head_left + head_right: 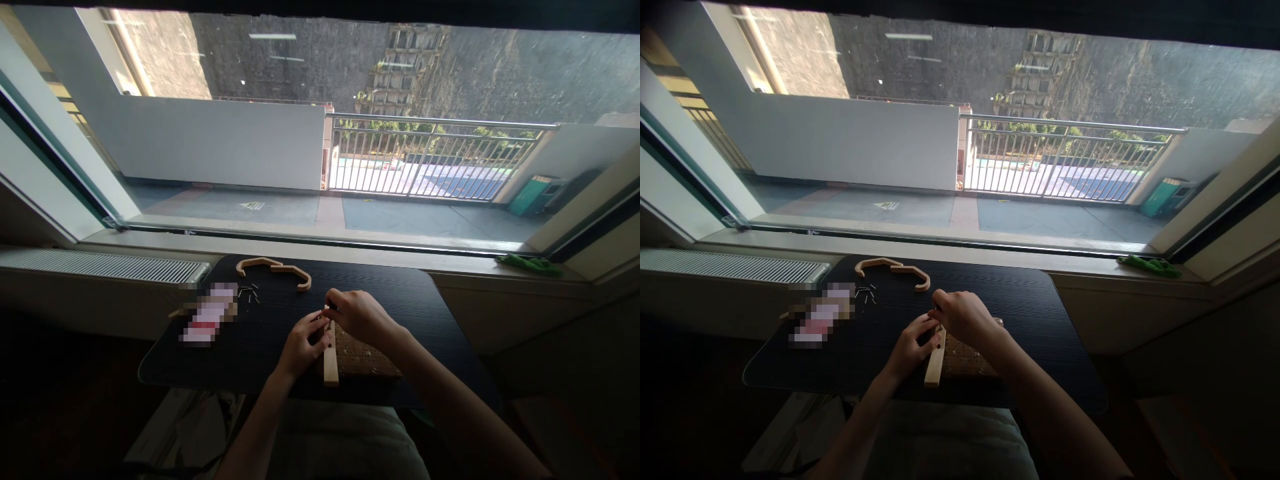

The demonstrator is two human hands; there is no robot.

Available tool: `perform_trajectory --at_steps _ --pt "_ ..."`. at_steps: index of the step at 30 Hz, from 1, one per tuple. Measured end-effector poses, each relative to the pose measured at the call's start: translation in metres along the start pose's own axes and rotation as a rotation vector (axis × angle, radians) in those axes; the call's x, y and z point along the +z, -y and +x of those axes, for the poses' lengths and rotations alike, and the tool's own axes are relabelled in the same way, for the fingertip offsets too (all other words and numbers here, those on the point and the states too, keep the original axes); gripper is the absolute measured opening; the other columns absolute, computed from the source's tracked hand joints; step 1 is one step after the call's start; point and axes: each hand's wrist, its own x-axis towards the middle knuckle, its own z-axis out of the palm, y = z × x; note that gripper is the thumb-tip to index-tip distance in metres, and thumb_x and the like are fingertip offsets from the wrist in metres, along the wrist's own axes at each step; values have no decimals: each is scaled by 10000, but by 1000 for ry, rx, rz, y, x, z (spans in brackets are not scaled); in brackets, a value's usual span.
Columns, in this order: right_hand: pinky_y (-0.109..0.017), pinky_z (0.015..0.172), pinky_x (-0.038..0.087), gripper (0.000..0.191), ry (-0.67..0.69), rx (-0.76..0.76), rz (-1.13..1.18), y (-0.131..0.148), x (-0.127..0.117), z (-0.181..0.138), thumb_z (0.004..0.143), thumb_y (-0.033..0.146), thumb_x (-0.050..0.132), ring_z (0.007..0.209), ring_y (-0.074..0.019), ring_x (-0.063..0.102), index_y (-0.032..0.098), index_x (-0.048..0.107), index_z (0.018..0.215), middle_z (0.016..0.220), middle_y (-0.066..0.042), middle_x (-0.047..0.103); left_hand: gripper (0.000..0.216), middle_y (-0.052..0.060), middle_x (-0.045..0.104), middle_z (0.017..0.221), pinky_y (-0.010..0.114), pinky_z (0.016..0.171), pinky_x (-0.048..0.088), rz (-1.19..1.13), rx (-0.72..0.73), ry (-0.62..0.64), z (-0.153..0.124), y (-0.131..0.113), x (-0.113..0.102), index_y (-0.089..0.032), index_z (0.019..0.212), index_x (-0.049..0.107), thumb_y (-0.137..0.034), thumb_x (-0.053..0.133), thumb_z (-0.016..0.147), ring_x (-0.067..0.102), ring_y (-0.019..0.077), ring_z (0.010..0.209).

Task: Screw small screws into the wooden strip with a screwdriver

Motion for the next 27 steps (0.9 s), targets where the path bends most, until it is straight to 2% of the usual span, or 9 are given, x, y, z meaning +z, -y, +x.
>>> perform_trajectory --at_steps 14,23,27 --pt "-257 525 214 294 3 -27 -36 3 -4 2 938 439 551 593 -148 601 191 627 799 655 -22 657 217 68 688 1160 395 1003 494 7 11 18 0 -6 -4 -241 1008 741 -275 621 831 626 254 1110" --pt "-264 552 255 360 6 68 -126 7 -6 13 933 469 523 669 -186 647 196 663 744 683 -48 690 251 87 674 1187 413 1013 492 22 -16 24 0 -1 -2 -229 1048 739 -290 631 829 621 271 1134" --pt "-259 577 301 402 19 128 -130 9 -5 14 954 519 457 721 -201 671 202 653 804 747 -52 709 292 97 656 1237 418 1032 476 7 -9 12 0 1 0 -218 1098 725 -293 636 830 604 272 1169"
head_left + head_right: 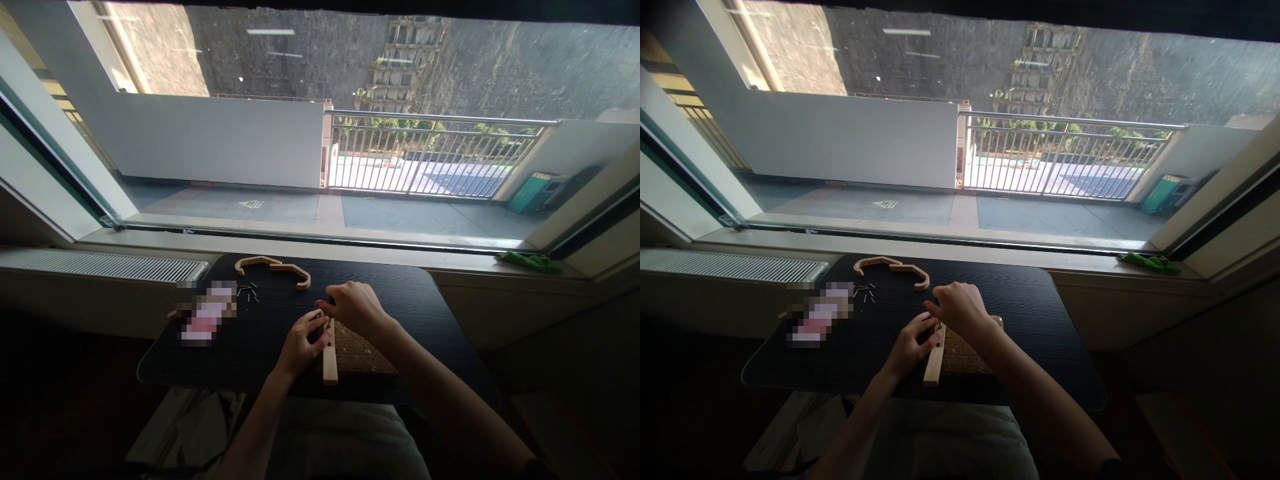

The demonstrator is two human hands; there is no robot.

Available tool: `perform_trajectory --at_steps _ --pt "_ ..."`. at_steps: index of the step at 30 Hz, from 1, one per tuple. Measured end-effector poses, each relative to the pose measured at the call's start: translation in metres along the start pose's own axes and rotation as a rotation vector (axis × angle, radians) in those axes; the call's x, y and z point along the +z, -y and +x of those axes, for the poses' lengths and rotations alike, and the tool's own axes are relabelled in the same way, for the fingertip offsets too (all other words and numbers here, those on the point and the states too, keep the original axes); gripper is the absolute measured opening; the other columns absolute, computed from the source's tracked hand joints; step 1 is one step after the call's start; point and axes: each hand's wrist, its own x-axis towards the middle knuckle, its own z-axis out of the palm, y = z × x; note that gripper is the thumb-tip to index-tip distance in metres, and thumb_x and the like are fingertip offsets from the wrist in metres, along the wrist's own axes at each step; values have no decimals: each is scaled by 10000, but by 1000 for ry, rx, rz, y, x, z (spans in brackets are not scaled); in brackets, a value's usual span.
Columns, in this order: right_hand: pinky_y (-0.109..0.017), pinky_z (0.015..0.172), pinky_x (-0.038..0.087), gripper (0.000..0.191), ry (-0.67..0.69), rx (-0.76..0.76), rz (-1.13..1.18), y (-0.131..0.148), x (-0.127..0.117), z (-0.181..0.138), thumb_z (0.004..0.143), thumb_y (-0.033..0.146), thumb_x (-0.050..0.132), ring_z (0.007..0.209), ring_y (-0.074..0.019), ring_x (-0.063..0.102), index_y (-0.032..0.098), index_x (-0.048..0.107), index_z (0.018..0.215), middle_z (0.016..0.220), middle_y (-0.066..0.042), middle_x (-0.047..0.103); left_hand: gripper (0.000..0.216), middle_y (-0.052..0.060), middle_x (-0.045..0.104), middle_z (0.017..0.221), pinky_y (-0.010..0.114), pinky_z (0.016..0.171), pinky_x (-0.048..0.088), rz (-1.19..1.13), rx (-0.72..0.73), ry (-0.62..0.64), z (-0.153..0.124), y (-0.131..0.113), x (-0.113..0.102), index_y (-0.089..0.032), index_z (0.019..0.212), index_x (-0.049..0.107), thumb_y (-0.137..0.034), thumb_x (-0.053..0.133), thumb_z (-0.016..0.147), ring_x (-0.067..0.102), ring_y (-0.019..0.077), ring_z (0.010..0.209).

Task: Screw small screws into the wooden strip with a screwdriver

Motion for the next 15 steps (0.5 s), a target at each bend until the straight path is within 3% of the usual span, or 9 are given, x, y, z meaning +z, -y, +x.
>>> perform_trajectory --at_steps 3,9,15 --pt "-264 578 311 420 -7 14 24 3 -1 -3 965 555 396 712 -215 676 198 612 926 779 -54 714 272 93 663 1225 419 1023 480 -2 2 8 0 -1 0 -223 1080 731 -288 632 835 604 269 1161" --pt "-277 569 270 197 0 -33 50 2 -5 -9 969 283 365 703 -197 657 200 543 958 864 -42 705 244 98 668 1211 425 1032 468 -14 2 21 1 -3 0 -216 1044 740 -276 625 837 596 277 1170" --pt "-287 559 233 168 51 -72 125 -3 -5 -12 955 247 375 661 -182 618 200 515 1034 869 -39 700 262 105 663 1234 419 1036 471 -15 -13 12 0 -1 1 -212 1054 739 -277 640 820 600 278 1177"
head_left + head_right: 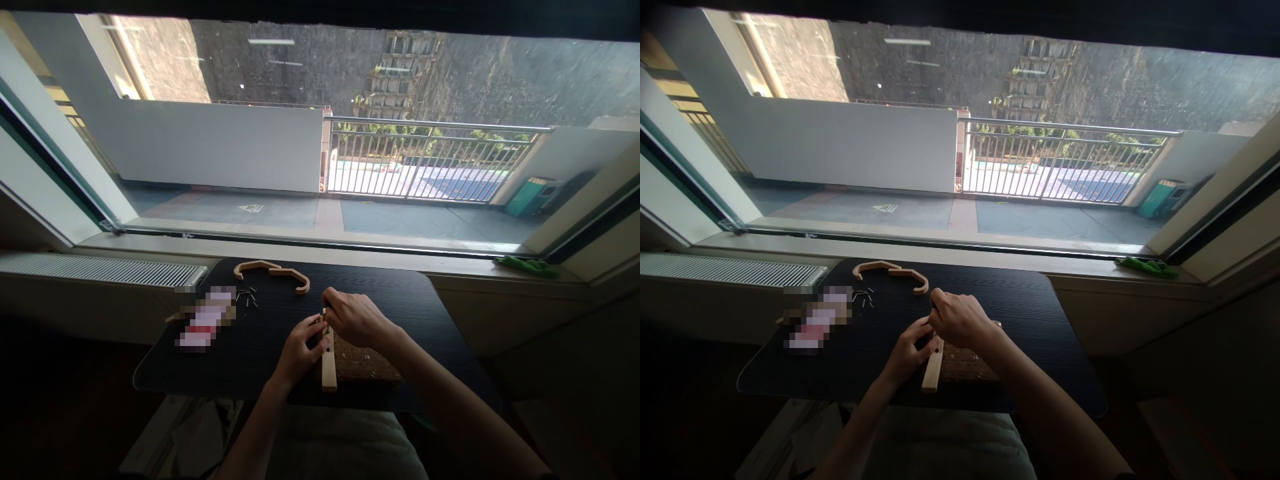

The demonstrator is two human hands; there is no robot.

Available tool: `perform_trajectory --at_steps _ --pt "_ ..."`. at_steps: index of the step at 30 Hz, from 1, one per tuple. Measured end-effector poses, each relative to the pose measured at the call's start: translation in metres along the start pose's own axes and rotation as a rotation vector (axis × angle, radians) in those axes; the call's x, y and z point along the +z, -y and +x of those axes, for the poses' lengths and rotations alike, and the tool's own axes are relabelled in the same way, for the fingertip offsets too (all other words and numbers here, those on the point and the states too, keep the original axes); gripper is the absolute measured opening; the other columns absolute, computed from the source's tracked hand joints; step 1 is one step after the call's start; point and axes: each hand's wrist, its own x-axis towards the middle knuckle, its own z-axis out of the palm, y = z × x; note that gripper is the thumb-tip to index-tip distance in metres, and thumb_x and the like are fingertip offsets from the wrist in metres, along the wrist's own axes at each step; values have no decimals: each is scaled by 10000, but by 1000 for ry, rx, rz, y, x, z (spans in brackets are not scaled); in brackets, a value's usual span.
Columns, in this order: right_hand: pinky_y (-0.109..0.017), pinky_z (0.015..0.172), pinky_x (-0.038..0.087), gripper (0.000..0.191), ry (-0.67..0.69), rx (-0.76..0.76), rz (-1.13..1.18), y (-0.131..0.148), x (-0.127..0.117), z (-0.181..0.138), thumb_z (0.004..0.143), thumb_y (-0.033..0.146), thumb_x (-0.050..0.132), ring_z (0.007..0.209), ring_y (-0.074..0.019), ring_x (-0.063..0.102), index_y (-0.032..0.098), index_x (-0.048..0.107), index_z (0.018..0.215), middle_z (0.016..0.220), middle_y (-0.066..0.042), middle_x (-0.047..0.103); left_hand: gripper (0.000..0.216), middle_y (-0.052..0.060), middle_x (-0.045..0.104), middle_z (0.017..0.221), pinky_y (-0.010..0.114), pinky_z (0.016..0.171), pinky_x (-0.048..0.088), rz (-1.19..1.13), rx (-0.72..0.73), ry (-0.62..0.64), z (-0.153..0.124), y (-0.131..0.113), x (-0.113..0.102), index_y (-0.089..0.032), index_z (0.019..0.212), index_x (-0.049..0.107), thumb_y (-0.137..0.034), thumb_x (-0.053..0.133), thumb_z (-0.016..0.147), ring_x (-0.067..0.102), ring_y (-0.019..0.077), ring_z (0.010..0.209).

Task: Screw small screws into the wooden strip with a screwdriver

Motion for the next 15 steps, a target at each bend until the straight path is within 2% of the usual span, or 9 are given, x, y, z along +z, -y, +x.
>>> perform_trajectory --at_steps 7,15 --pt "-275 558 237 186 29 -41 94 -2 -1 -2 981 249 363 643 -164 596 193 509 1081 841 -35 688 274 111 659 1251 441 1030 481 10 -6 -11 0 -1 -1 -213 1058 740 -281 644 810 608 293 1176" --pt "-262 541 233 171 16 -77 81 -4 2 -3 997 279 378 662 -159 624 198 512 1064 835 -30 690 260 100 655 1263 439 1036 475 6 -3 -6 0 -2 -1 -225 1052 740 -281 634 821 596 288 1194"
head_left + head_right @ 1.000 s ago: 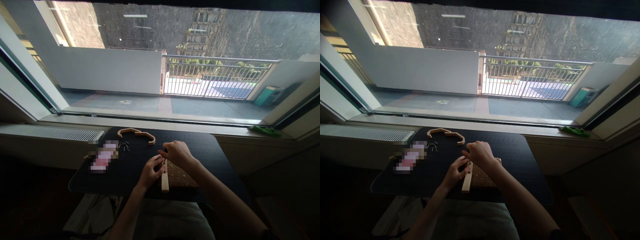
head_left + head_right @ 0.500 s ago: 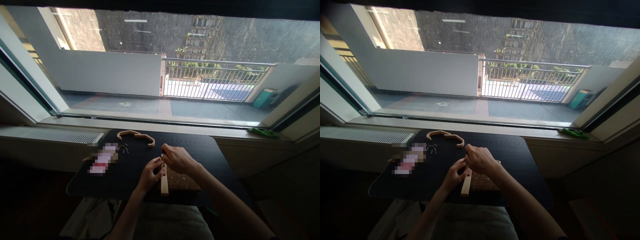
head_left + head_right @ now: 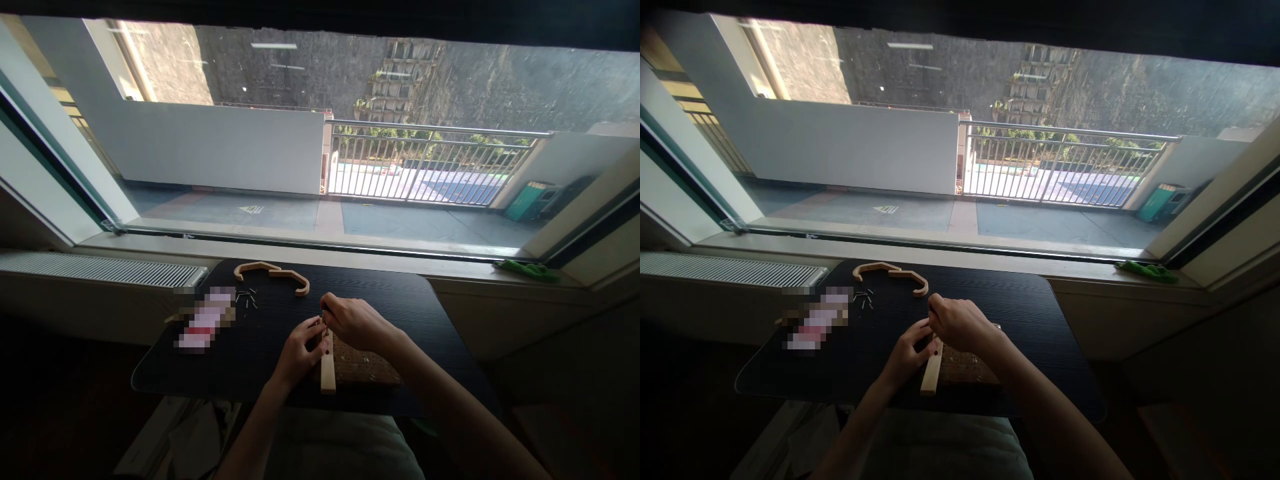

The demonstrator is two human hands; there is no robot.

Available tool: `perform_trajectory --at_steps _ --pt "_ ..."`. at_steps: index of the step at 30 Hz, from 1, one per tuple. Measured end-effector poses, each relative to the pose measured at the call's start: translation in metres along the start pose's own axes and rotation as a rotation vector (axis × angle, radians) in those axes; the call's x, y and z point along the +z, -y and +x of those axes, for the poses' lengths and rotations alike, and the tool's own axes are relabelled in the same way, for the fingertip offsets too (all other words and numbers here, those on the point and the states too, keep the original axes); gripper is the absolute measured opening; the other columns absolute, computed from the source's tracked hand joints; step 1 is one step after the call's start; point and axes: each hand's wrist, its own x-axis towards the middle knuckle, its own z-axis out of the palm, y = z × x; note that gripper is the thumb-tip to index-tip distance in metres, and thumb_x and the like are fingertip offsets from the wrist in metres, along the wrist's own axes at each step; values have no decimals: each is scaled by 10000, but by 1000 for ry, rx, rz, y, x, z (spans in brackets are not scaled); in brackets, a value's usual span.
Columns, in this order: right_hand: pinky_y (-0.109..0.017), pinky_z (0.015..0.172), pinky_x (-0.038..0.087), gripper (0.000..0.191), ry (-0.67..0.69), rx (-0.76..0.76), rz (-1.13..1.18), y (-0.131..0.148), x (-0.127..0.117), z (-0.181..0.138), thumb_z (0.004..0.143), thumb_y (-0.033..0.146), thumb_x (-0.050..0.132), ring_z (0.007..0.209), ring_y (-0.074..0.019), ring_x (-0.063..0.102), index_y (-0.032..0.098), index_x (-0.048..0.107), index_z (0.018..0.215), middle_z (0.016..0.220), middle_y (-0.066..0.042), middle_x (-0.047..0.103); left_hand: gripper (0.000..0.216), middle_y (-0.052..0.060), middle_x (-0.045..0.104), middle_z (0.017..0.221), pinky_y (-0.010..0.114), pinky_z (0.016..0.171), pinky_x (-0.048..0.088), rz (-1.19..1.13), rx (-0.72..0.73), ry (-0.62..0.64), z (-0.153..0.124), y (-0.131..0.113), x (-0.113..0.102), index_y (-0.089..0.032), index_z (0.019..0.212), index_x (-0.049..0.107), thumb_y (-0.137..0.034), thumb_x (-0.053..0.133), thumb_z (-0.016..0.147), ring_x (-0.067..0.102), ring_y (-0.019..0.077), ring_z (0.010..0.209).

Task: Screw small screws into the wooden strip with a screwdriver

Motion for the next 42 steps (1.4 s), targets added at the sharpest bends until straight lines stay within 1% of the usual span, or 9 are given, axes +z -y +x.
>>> perform_trajectory --at_steps 8,17,21,25,28,31,35,37,42 --pt "-249 560 265 180 -20 -8 14 -3 4 0 997 303 408 686 -160 645 215 531 1093 817 -24 695 268 96 661 1251 433 1035 473 15 -3 2 0 -1 0 -226 1064 734 -283 635 822 598 281 1185" --pt "-236 587 297 158 -120 7 134 -7 17 -2 975 315 465 682 -149 624 224 561 1062 804 -13 675 281 95 658 1255 431 1039 467 8 -13 15 -1 -2 -2 -226 1084 726 -296 628 830 591 278 1192" --pt "-229 586 315 125 -173 -44 215 -12 22 -3 948 292 519 650 -129 575 215 595 1013 778 -2 650 278 98 662 1241 440 1033 471 2 -13 22 0 -3 -2 -223 1084 725 -299 622 837 593 280 1186" --pt "-231 611 363 115 -282 -105 299 -16 30 -3 922 278 567 661 -111 539 195 634 965 893 -27 631 268 93 671 1221 441 1023 478 2 -2 17 0 -3 -2 -230 1072 725 -286 624 831 600 280 1173" --pt "-229 621 398 128 -330 -127 440 -15 37 -2 910 281 593 660 -102 541 179 660 951 928 -37 633 247 98 667 1224 431 1012 483 5 1 15 0 -4 -2 -221 1040 729 -280 619 827 604 281 1164" --pt "-224 613 414 122 -353 -121 583 -13 43 -1 888 262 621 647 -105 540 165 680 934 832 -22 647 229 99 673 1201 423 1008 483 10 5 18 1 -5 -2 -212 1013 725 -274 608 827 605 279 1156" --pt "-209 545 394 132 -324 -64 704 -11 50 1 850 265 662 560 -93 504 149 702 900 650 19 607 218 106 686 1154 424 983 497 9 -5 12 1 -6 -2 -192 988 719 -281 603 826 619 285 1117" --pt "-207 539 401 139 -322 -50 758 -11 53 2 838 273 673 547 -91 512 146 705 885 633 20 612 207 105 691 1139 414 973 503 6 -2 10 0 -7 -2 -190 972 720 -277 604 824 627 282 1098" --pt "-220 558 442 180 -333 3 854 -8 58 4 822 318 683 592 -116 568 151 700 887 685 -7 653 193 87 692 1147 398 957 513 2 12 3 0 -8 -3 -212 963 728 -255 612 814 634 271 1073"
